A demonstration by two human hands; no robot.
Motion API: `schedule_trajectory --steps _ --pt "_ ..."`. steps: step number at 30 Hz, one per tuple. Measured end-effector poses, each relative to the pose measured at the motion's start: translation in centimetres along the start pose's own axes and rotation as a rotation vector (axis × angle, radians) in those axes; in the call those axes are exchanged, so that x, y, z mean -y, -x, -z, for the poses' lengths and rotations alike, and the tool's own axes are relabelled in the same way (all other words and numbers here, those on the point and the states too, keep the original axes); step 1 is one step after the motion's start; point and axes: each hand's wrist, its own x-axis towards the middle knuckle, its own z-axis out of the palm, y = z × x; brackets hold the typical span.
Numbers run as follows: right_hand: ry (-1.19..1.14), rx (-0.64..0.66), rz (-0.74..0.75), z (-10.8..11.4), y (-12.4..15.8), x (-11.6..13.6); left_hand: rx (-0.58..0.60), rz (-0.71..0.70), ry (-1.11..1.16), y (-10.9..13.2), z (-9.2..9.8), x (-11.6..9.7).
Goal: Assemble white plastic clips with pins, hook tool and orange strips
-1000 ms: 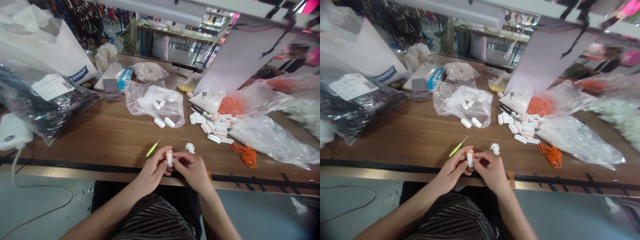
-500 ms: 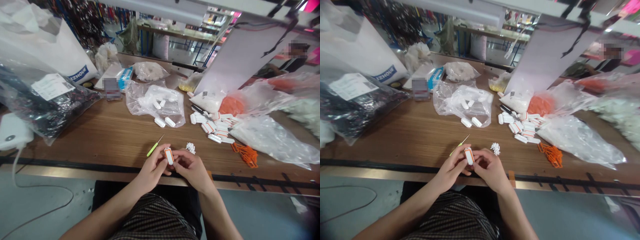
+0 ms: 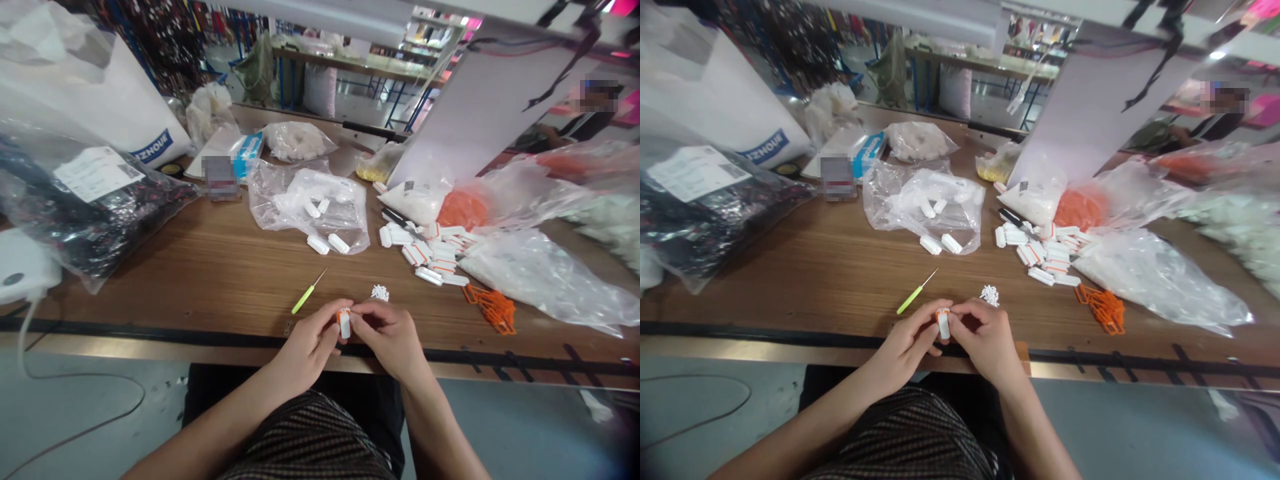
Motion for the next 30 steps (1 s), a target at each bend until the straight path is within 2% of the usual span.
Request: schedule_trajectory --steps 5,9,20,24,27,30 --pt "-0.041 0.042 -0.059 0.0 0.4 -0.1 0.005 -0.055 -0.079 0.1 -0.1 -0.2" --pt "-0.081 0.009 -0.094 -0.6 0.7 -0.5 -0.019 -0.083 -0.08 0.1 -0.1 -0.3" --pt "-0.076 -0.039 -0.109 -1.2 1.1 -0.3 -0.062 -0.016 -0.055 0.0 0.2 -0.5" --pt "-0.158 0.083 -0.179 -0.4 0.5 0.5 -0.057 0.014 -0.004 -0.1 0.1 -0.5" --pt "-0.101 0.173 -0.185 0.4 0.1 1.0 -0.044 -0.011 -0.04 -0.1 0.1 -0.4" --pt "-0.034 0.192 -0.172 0.8 0.1 1.0 -0.03 -0.025 -0.101 0.0 0.1 -0.2"
